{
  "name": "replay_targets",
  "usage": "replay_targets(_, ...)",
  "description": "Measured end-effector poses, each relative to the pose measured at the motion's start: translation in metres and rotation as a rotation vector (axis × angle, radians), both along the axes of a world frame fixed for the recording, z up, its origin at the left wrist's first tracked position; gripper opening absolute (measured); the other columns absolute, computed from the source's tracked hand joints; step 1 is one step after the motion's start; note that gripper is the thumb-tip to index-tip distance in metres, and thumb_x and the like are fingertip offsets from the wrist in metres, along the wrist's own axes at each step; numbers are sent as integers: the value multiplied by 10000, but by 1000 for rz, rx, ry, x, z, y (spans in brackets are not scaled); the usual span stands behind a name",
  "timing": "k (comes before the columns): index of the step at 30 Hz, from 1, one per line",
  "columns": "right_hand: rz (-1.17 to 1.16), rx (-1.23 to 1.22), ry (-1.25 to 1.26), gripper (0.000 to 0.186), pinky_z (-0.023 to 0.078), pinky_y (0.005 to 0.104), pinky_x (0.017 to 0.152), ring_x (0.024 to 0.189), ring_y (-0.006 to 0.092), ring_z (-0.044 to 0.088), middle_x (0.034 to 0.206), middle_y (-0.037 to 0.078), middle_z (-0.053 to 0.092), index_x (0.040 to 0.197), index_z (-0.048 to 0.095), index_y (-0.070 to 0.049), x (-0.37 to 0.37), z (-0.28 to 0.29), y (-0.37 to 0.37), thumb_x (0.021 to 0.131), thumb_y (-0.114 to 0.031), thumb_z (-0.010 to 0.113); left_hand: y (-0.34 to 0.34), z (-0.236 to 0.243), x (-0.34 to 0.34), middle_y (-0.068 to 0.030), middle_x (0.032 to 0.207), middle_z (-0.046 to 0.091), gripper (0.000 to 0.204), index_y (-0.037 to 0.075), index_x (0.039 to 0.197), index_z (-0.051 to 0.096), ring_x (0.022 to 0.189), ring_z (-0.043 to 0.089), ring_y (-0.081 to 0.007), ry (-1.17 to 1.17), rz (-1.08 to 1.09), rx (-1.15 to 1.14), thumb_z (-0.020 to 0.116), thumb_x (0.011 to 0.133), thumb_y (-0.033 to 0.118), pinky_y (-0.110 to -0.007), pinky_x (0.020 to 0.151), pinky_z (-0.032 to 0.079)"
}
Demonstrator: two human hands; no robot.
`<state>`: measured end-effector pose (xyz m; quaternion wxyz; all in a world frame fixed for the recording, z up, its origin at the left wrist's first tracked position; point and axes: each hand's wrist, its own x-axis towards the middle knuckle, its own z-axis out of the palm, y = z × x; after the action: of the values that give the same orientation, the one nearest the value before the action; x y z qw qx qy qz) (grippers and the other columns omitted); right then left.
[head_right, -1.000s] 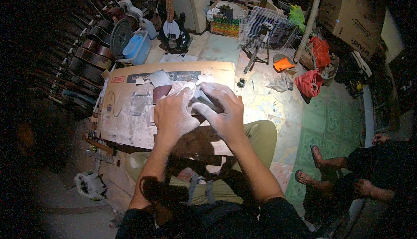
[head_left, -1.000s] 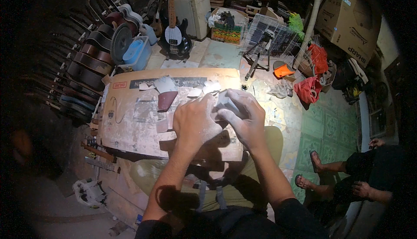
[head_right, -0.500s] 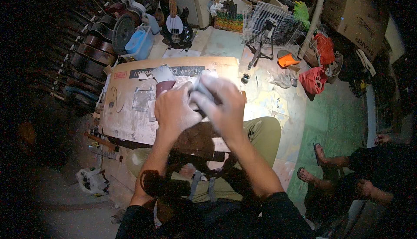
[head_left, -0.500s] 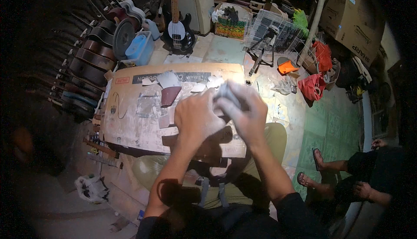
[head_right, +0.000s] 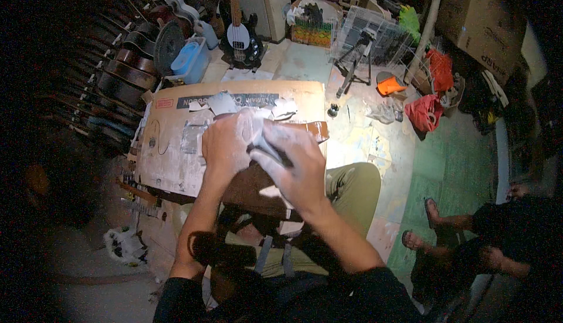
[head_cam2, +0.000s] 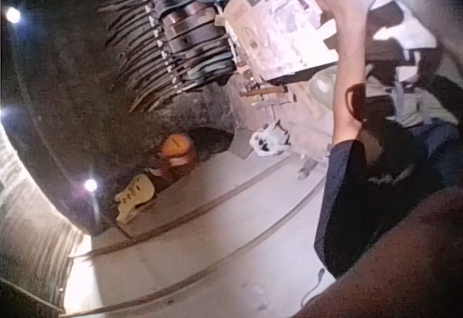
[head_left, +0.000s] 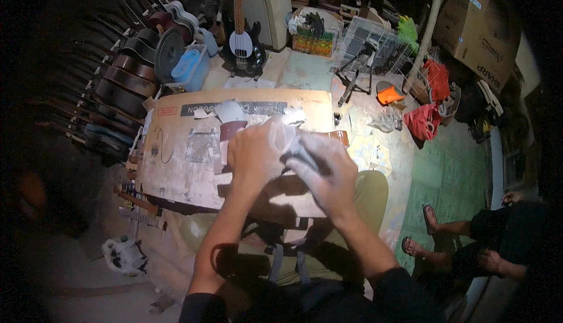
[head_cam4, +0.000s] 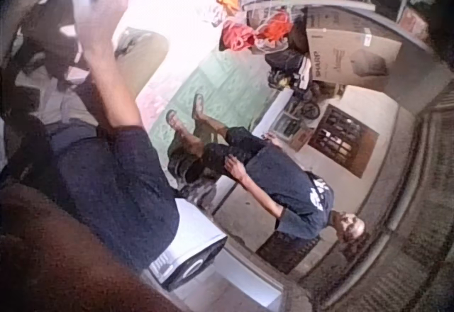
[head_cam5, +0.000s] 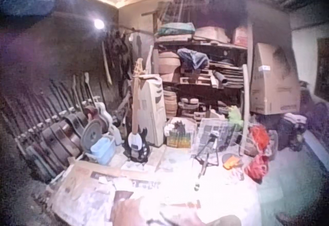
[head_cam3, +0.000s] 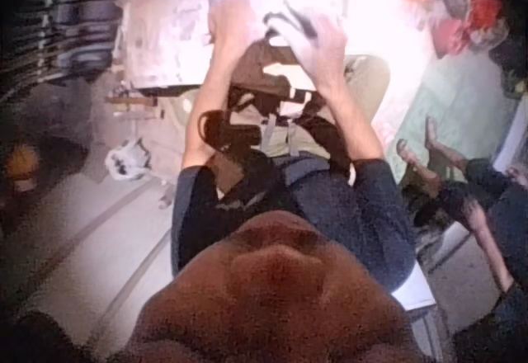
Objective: The person is sanding the edges and surfaces of a wooden guitar body by hand with a sanding block, rotating the object to reach different parts.
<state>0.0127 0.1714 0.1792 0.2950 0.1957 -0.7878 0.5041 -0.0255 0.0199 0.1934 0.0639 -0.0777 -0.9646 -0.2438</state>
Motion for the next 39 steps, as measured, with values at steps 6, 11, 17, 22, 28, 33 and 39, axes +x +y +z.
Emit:
replay_targets(6, -30, -10, -136, 417, 517, 349, 812, 884, 258, 667, 964, 146, 695, 1129, 700, -32, -8, 3, -8, 769, -195, 835, -1, 11, 2, -159, 776, 689, 342, 112, 964, 668, 768, 682, -373, 19, 79, 10, 744, 687, 297, -492, 673, 520)
replay_targets(11, -99, -43, -154, 410, 531, 365, 795, 884, 266, 676, 981, 145, 701, 1110, 703, -34, -33, 6, -1, 763, -202, 841, 6, -5, 3, -155, 774, 686, 329, 113, 979, 671, 772, 681, -374, 28, 15, -2, 717, 700, 282, -494, 676, 516)
replay_targets(17, -121, -6, -188, 413, 530, 373, 808, 903, 279, 677, 1000, 147, 702, 1116, 699, -44, -34, 12, 7, 761, -204, 838, 20, 4, 3, -150, 769, 685, 310, 141, 928, 663, 771, 673, -386, 6, 34, -15, 740, 714, 352, -491, 678, 516)
replay_targets(22, -69, 85, -95, 417, 520, 354, 838, 948, 277, 665, 1012, 149, 699, 1104, 701, -35, -24, 12, 4, 766, -238, 836, 8, -3, 4, -158, 809, 701, 284, 123, 937, 669, 780, 682, -372, 46, -18, -56, 721, 719, 296, -486, 686, 520)
replay_targets(28, 130, -73, -301, 386, 533, 349, 880, 947, 227, 682, 1062, 116, 709, 1087, 708, -33, 23, -17, 37, 759, -192, 836, -20, 2, -6, -156, 788, 692, 418, 92, 907, 639, 759, 677, -377, 72, 136, 8, 776, 659, 400, -461, 672, 522)
replay_targets(33, -49, -400, -550, 410, 517, 320, 900, 999, 196, 666, 1095, 147, 696, 1129, 667, 19, 48, -25, 71, 791, -158, 818, -44, -5, -1, -176, 822, 677, 453, 53, 911, 659, 775, 657, -349, -34, 49, 172, 722, 735, 466, -432, 717, 488)
replay_targets(39, -15, -544, -690, 464, 498, 323, 933, 1046, 194, 641, 1158, 148, 667, 1199, 621, 53, 78, -93, 73, 810, -124, 801, -67, -37, -17, -168, 809, 650, 417, -2, 888, 679, 746, 608, -286, -27, -4, 526, 628, 863, 411, -401, 724, 465)
